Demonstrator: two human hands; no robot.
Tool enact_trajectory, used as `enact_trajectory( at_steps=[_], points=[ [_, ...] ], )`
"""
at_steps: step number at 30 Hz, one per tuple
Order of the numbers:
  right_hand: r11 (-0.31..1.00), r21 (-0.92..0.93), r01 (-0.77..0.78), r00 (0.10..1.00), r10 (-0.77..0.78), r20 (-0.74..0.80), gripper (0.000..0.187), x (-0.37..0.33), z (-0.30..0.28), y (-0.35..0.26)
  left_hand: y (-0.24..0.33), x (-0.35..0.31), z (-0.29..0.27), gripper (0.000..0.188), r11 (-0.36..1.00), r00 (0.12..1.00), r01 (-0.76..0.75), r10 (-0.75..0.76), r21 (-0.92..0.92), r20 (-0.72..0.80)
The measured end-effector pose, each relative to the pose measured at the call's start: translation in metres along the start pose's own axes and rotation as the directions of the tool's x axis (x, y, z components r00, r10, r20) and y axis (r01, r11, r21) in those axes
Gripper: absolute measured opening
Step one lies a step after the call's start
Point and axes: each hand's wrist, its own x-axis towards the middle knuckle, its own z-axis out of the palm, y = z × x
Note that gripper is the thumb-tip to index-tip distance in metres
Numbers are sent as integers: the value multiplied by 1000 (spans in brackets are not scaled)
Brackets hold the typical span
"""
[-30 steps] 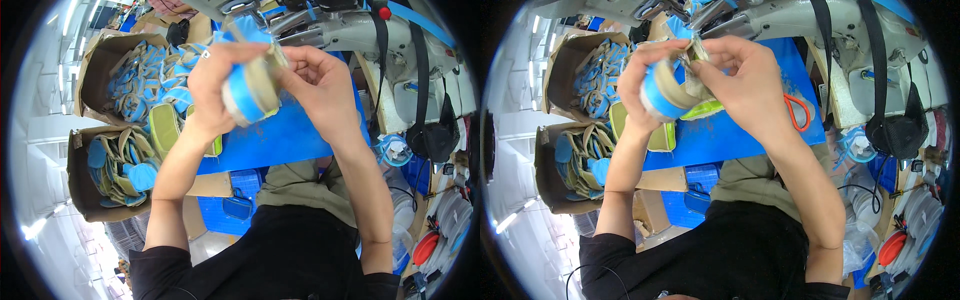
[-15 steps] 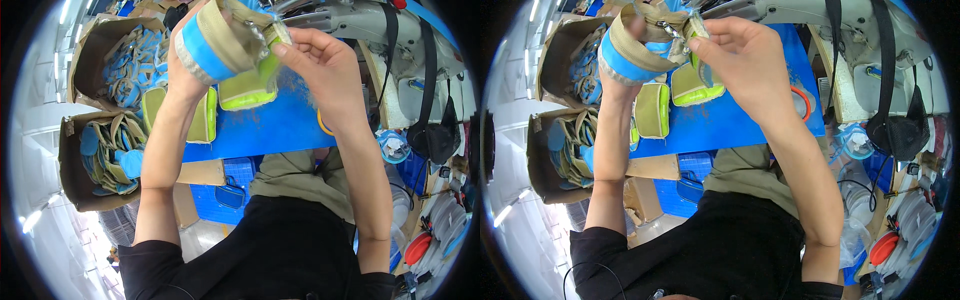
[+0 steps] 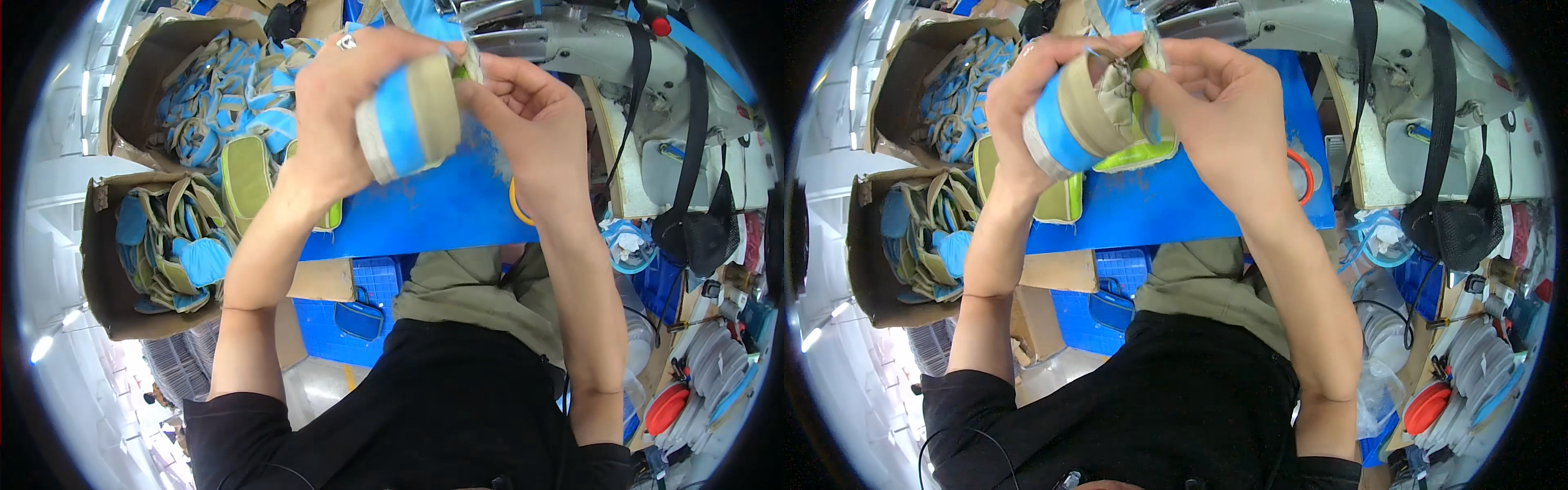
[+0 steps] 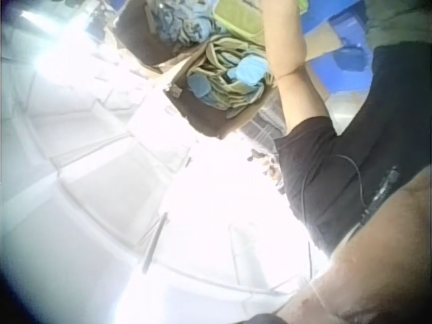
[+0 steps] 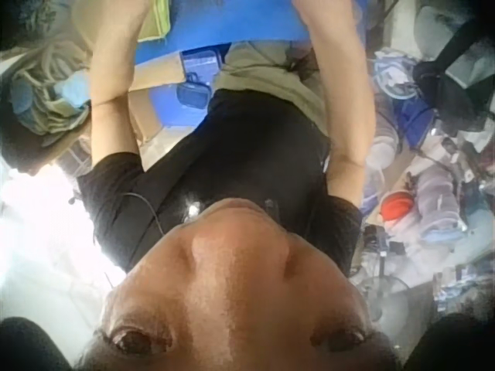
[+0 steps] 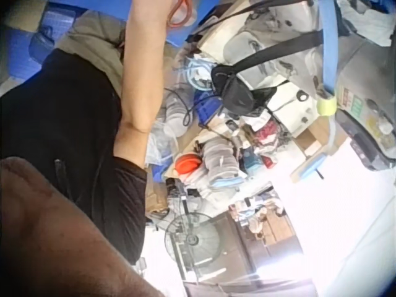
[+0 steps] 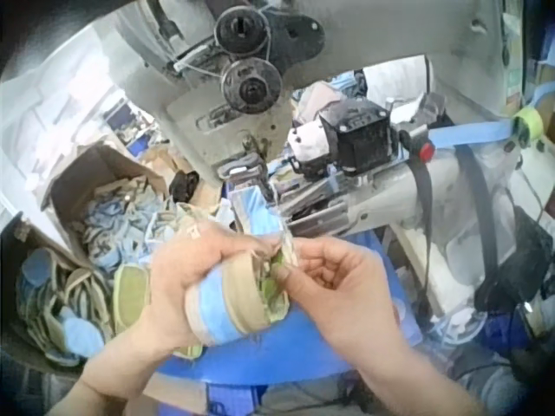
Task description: The person assembles small mesh pouches by inserting blue foam inserts into green mesh pockets, then uses a sewing machine to stitch the edges. They repeatedly pick up pouches, align the inserts, and sew them one at a time.
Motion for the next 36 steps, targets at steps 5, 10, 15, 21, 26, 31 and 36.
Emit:
enact_trajectory(
  at_steps=[5, 10, 15, 21, 26, 31, 36],
  points=[
    [999, -20, -32, 998, 31, -58, 19, -3, 5, -7, 14, 5, -4, 39, 960, 992, -110, 90, 257, 89],
    [992, -127, -1, 996, -10, -87, 17, 5, 7, -3, 9, 12, 3, 33, 903, 983, -177, 184, 392, 19],
    [999, -42, -24, 990, 18, -143, 18, 8, 14, -3, -3, 13, 6, 34, 874, 976, -192, 217, 447, -7],
    [997, 78, -26, 995, 34, -92, 20, -18, 17, -11, -4, -4, 33, 27, 981, 887, 154, -84, 119, -455],
    [983, -29, -180, 977, 182, 113, 22, -22, 22, -25, -26, -19, 53, 31, 808, 763, 434, -565, -399, -314],
    [929, 318, -189, 982, 181, 56, 23, -18, 24, -36, -17, -11, 61, 29, 624, 630, 415, -722, -662, -286],
    [898, 371, -237, 969, 190, 158, 28, -17, 18, -35, -17, -11, 76, 24, 674, 673, 243, -635, -698, -380]
  ],
)
